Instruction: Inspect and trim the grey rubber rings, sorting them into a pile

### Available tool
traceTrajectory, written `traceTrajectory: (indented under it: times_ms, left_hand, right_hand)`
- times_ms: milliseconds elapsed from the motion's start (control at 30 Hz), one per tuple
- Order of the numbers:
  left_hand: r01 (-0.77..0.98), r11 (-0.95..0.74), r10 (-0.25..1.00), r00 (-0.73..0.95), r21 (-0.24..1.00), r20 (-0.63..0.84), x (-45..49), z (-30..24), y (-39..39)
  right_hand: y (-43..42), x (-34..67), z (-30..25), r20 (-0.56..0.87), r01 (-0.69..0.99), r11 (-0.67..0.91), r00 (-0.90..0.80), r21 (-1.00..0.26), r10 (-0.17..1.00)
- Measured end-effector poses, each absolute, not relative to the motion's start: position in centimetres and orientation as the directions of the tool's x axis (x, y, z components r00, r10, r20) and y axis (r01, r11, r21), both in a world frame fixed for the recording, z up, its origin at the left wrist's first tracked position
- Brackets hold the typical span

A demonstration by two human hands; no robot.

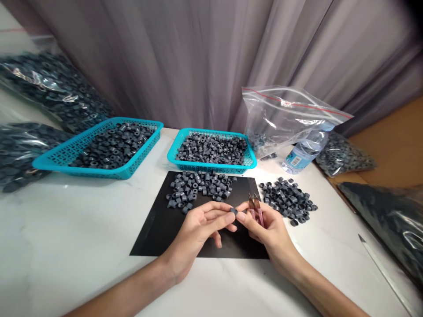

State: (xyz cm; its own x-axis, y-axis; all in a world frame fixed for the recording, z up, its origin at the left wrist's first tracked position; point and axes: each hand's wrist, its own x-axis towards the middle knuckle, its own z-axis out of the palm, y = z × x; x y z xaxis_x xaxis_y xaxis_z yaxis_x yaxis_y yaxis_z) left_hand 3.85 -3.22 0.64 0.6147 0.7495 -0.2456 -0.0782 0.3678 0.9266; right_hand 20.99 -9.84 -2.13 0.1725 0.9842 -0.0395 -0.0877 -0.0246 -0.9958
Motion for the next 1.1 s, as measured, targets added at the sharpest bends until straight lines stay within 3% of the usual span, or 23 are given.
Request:
traceTrajectory:
  times_ms: [1100]
  left_hand:
    - [-0.044,0.314,0.741,0.636,0.949,-0.216,3.84,0.86,-3.0]
  right_hand:
    - [-9.92,20.76,-1.67,0.023,0.075,0.008,0.198,-0.997,0.98]
